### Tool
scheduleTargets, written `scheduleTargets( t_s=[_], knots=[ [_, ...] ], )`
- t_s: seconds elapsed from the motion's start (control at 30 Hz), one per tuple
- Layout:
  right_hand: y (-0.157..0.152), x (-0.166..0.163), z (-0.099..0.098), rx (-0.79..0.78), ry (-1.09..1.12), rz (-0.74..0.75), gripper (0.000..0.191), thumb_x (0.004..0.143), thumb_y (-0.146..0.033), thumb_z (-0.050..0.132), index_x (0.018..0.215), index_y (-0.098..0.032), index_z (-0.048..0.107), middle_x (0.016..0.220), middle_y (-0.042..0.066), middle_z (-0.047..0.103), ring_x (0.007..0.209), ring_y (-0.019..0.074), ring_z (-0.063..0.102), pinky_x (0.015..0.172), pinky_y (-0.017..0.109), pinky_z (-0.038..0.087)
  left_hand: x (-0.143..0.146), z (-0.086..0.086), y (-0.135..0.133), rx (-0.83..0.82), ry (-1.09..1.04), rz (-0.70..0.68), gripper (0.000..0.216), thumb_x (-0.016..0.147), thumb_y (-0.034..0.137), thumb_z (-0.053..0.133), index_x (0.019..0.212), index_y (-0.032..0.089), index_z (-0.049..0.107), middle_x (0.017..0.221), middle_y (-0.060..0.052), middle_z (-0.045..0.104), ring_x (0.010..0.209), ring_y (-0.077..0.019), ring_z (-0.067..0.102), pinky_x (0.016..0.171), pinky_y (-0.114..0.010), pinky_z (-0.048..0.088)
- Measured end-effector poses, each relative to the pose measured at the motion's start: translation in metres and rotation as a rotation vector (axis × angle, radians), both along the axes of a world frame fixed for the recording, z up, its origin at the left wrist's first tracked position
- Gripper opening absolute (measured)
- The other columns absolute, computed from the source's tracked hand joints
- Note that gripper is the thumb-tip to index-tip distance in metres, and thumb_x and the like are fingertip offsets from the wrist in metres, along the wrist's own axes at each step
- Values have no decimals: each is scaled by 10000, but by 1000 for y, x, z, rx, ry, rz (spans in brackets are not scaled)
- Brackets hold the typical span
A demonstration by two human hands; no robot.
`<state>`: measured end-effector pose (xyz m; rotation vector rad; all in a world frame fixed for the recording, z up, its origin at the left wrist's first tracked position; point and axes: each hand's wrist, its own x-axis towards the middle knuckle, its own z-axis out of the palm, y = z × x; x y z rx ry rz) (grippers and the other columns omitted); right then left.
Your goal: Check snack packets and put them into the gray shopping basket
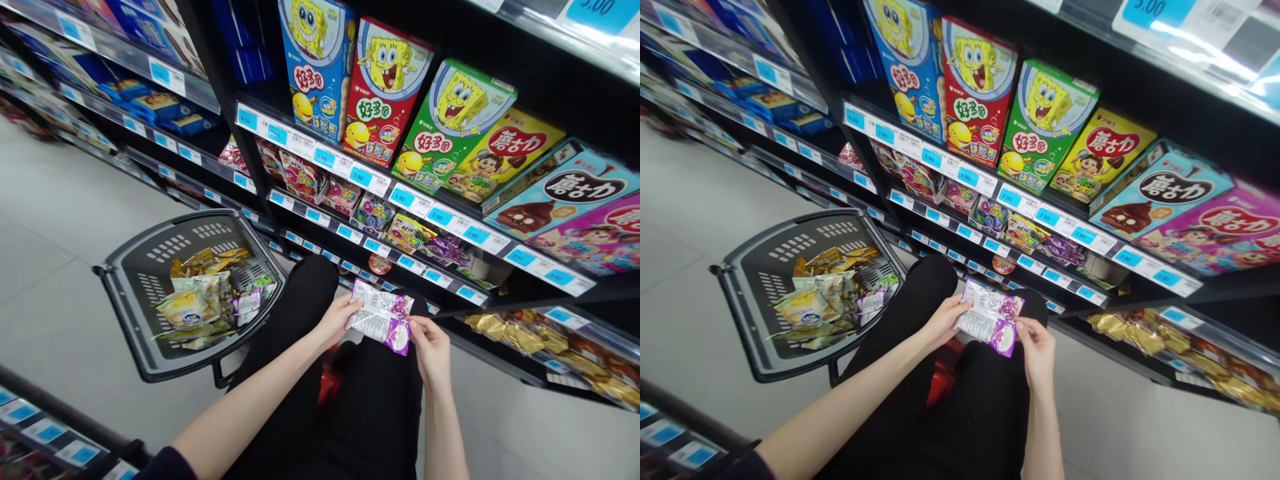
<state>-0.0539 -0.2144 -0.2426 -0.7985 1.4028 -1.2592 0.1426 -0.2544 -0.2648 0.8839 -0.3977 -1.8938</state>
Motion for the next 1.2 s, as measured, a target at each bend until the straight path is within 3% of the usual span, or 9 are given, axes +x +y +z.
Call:
scheduleTargets(
  t_s=[0.13,0.37,0.5,0.6,0.77,0.83,1.0,1.1,1.2],
  knots=[
    [-3,2,2,-15,0,-24,226,666,-361,787,770,-182,697,647,-8,658,583,107,554,563,225,438,0,1,1,-20,-24,4,402,563,369,851,813,88,711,715,-84,738,659,-189,675,640,-267,484],
    [-2,8,-1,-7,-6,-53,470,651,-411,783,1040,-189,641,594,-53,583,566,104,543,602,258,466,0,-1,1,-54,-84,3,418,576,418,828,792,77,721,712,-96,736,661,-202,668,670,-298,483],
    [1,7,-8,-6,62,-61,373,610,-398,808,863,-160,672,602,-30,613,559,116,548,595,264,458,-1,-6,0,-69,-140,16,418,579,463,808,733,86,719,655,-78,722,608,-183,645,642,-289,474],
    [1,3,-11,-23,134,-77,288,688,-431,745,701,-163,640,553,-39,574,507,99,489,524,232,403,0,-8,0,-75,-189,10,425,574,492,798,678,90,707,602,-68,703,556,-170,621,602,-281,461],
    [1,1,-6,-44,175,-6,307,654,-414,774,814,-177,663,649,-14,638,594,133,558,585,247,445,1,-9,-1,-117,-272,-15,474,601,564,745,677,99,692,603,-69,691,568,-179,619,623,-302,471],
    [1,2,-4,-47,182,13,289,632,-388,794,767,-180,645,636,-17,630,597,133,563,595,246,452,0,-9,0,-148,-316,-40,503,614,597,715,681,101,683,598,-67,679,561,-179,609,616,-305,466],
    [1,1,-6,-57,225,-11,314,681,-443,744,650,-177,580,582,-29,582,533,104,508,533,222,420,6,-3,1,-266,-508,-102,499,689,616,637,543,141,598,448,9,536,467,-131,487,523,-258,370],
    [1,-5,-6,-62,265,-26,326,687,-463,734,667,-174,583,599,-19,599,531,109,510,520,225,420,14,3,2,-353,-642,-130,473,675,529,702,435,180,491,387,58,400,421,-91,355,490,-242,287],
    [0,-12,-3,-73,310,-33,326,669,-450,756,656,-172,587,566,-30,578,498,96,484,483,214,392,18,9,2,-423,-727,-155,460,649,450,758,407,199,458,385,64,358,406,-87,301,483,-251,249]
  ],
)
